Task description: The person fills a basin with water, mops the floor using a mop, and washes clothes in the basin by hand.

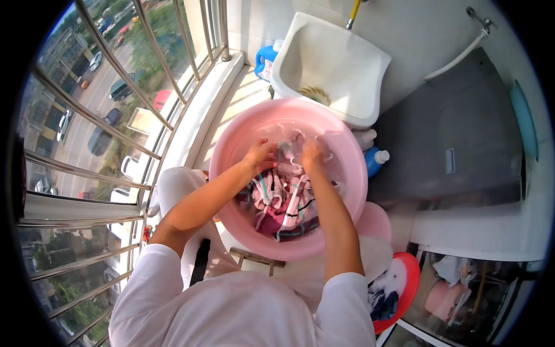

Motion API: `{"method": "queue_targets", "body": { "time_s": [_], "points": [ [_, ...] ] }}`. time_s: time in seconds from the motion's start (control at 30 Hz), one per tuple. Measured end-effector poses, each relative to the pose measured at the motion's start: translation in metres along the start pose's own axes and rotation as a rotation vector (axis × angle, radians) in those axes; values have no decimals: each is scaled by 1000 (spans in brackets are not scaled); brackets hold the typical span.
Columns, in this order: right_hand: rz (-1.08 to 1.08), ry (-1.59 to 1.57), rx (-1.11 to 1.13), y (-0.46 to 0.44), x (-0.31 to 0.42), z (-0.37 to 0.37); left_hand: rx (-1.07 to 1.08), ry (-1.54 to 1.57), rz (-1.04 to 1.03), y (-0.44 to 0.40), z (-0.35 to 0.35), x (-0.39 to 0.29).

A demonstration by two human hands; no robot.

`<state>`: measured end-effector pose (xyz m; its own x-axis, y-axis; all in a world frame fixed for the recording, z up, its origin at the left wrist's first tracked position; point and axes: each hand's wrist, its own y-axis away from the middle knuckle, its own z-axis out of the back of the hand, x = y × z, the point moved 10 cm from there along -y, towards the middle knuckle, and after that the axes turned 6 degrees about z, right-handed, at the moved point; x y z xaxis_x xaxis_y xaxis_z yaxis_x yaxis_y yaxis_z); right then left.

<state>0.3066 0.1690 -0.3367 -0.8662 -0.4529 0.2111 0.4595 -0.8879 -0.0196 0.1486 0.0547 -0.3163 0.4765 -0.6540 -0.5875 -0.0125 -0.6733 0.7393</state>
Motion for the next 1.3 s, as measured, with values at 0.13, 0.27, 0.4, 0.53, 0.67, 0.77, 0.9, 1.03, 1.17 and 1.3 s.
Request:
{"method": "queue_targets", "body": {
  "time_s": [0.13, 0.27, 0.4, 0.53, 0.67, 0.77, 0.9, 1.03, 1.17, 1.3],
  "points": [
    [63, -677, -105, 10, 66, 95, -102, 227, 60, 6, -15, 7],
    [256, -772, -30, 57, 148, 167, 413, 540, 164, 0, -61, -2],
    [286, -723, -35, 80, 163, 161, 478, 441, 257, -27, -59, 20],
    [57, -856, -121, 72, 144, 145, 366, 598, 43, -33, -53, 20],
    [17, -723, -393, 43, 110, 122, -123, 431, 88, 20, -27, 4],
    [-100, -627, -369, 25, 66, 101, -118, 390, -63, -25, -13, 7],
    [-313, -835, -341, 17, -26, 49, -95, 340, -53, -37, 0, 1],
    [-66, -563, -300, 39, 20, 63, -186, 351, -20, -21, 16, -1],
    [-110, -52, 457, 29, 24, 3, -93, 357, -127, -56, 19, 10],
    [49, -504, -51, 11, 50, 56, 84, 319, 6, -12, -5, -2]
  ]
}}
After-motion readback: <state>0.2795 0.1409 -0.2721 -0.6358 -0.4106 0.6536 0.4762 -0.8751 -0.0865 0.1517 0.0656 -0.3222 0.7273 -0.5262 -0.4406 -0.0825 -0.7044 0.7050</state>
